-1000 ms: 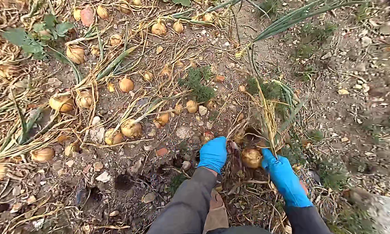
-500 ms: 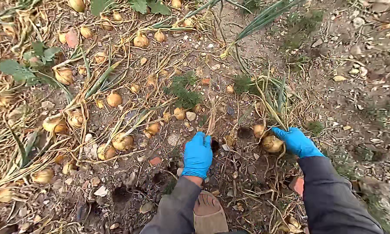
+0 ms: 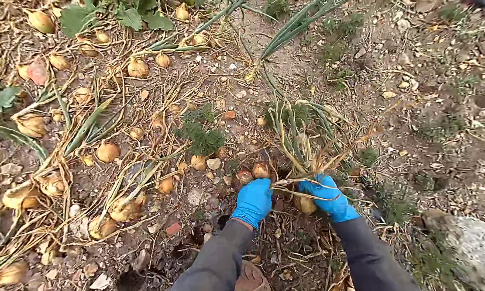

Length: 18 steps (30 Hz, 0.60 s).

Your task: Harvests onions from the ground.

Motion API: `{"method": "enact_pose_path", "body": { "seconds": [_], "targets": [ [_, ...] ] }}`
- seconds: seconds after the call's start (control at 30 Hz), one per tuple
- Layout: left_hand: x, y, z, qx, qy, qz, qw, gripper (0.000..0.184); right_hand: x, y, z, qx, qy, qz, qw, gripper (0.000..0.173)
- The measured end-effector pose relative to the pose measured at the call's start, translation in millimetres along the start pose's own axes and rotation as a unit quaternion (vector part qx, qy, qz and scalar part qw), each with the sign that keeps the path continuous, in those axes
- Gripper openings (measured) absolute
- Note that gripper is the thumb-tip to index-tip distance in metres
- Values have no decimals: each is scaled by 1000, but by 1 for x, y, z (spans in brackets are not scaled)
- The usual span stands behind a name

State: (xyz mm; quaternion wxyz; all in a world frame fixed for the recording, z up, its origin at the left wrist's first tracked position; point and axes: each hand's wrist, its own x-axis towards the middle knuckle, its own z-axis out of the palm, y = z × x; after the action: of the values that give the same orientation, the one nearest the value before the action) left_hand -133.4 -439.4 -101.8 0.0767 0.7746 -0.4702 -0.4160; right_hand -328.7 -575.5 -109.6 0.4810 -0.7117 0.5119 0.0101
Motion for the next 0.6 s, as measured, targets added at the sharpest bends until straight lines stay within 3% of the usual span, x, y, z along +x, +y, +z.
{"method": "enact_pose_path", "body": {
  "seconds": [0.13, 0.27, 0.43, 0.5, 0.6],
  "targets": [
    [-33, -37, -16, -84, -13, 15, 996, 29, -58, -45, 38, -8, -150, 10, 989, 23],
    [-109, -113, -65, -95, -81, 0, 992, 29, -85, -81, 101, 60, -265, -37, 962, 20],
    [-243, -229, -141, -33, -150, -161, 975, 35, -66, -148, 163, 4, -380, -106, 919, 21],
    [-306, -277, -169, -24, -153, -231, 960, 36, -58, -207, 181, -71, -435, -136, 887, 19],
    [-400, -343, -187, -24, -90, -338, 937, 36, -72, -301, 213, -238, -469, -224, 820, 30]
  ]
}}
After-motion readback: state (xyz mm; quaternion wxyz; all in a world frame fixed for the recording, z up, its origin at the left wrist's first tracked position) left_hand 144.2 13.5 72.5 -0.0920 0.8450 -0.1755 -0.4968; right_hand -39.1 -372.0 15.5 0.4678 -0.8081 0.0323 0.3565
